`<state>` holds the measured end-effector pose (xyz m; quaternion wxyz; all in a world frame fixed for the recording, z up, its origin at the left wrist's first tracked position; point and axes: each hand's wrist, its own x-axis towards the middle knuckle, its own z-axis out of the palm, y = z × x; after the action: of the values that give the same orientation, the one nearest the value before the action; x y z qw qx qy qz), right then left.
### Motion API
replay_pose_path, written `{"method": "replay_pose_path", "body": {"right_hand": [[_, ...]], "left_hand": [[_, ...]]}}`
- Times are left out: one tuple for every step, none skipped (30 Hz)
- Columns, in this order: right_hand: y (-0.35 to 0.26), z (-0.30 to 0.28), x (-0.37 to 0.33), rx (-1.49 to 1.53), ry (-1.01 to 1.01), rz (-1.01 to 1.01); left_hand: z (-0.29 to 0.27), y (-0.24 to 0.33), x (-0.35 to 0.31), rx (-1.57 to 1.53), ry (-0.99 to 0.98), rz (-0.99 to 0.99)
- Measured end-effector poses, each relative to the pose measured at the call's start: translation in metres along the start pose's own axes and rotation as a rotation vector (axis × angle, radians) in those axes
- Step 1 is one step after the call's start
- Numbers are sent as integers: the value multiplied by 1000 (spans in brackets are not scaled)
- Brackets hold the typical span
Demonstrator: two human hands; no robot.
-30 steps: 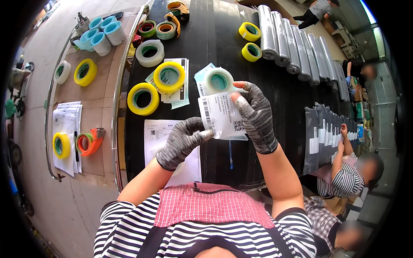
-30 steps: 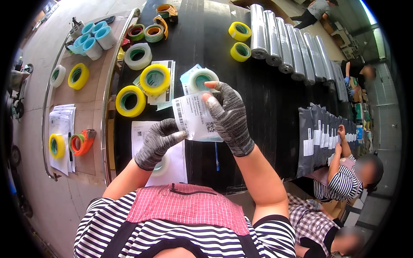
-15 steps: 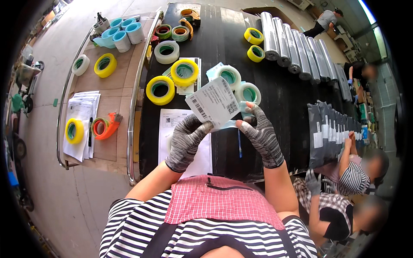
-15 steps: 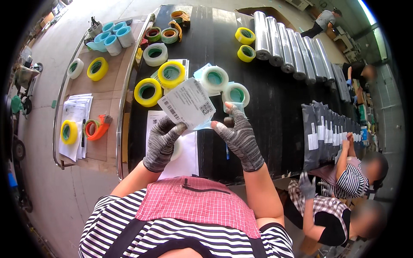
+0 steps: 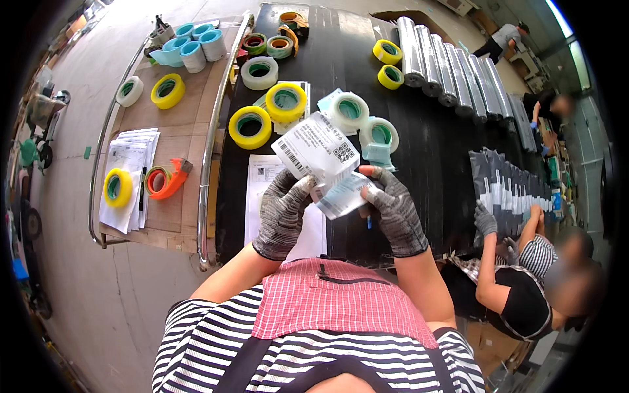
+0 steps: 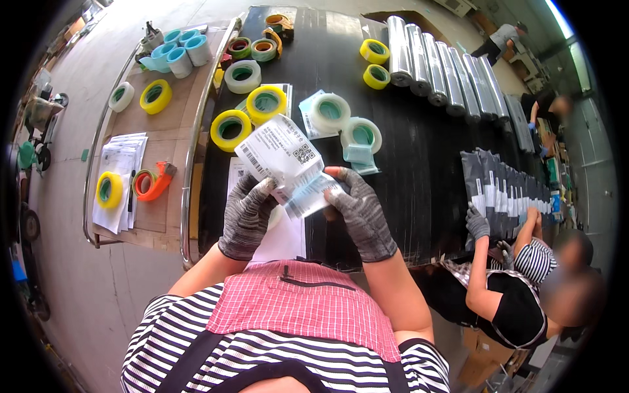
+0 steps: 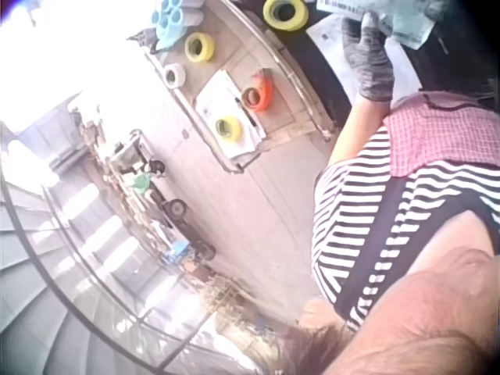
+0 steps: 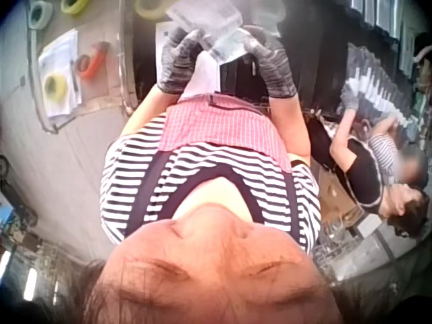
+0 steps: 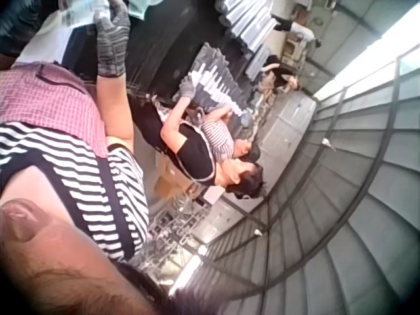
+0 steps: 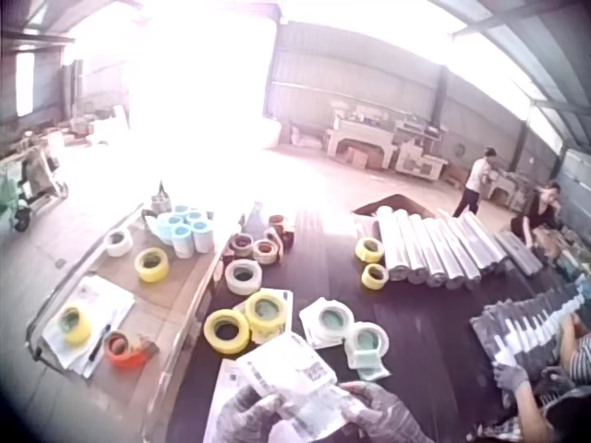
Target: The person unfolds printed shipping label sheets, folds and handles barcode sticker strips, and positions them with rolls of tape on the table.
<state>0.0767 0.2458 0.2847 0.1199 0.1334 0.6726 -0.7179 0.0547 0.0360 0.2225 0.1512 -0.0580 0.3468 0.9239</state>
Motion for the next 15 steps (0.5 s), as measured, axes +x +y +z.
{"method": "replay_pose_path", "body": {"right_hand": [[0, -2, -3, -50, -18, -22], [0, -6, -5, -65, -20, -51], [2, -10, -8, -109, -10, -81], [3, -13, -12, -139, 11, -94], [3, -18, -15, -169, 32, -107], [6, -24, -18, -155, 29, -114], [11, -31, -20, -156, 24, -115], [16, -37, -21, -126, 52, -129], [19, -41, -22, -97, 80, -142], [16, -42, -25, -132, 115, -157], [18, -46, -25, -133, 111, -156], [20, -51, -26, -147, 139, -156], [21, -53, -26, -161, 168, -155], [18, -55, -28, -203, 188, -155], [18, -57, -28, -201, 188, -152]], "left_hand": [[-2, 1, -2, 1, 6, 14], [-1, 1, -3, 16, 10, 12], [-2, 3, -5, 32, 14, 7], [-3, 5, -6, 47, 17, -16], [-3, 6, -6, 49, 23, -7], [-2, 7, -8, 59, 18, 1], [-1, 7, -10, 67, 11, 6], [-2, 9, -11, 83, 16, 10], [-3, 8, -11, 83, 21, 13], [-4, 7, -10, 91, 21, 36], [-5, 6, -9, 99, 21, 58], [-4, 7, -10, 100, 23, 59], [-4, 8, -10, 145, 31, 80], [-4, 8, -10, 190, 38, 100], [-4, 8, -10, 191, 40, 98]]}}
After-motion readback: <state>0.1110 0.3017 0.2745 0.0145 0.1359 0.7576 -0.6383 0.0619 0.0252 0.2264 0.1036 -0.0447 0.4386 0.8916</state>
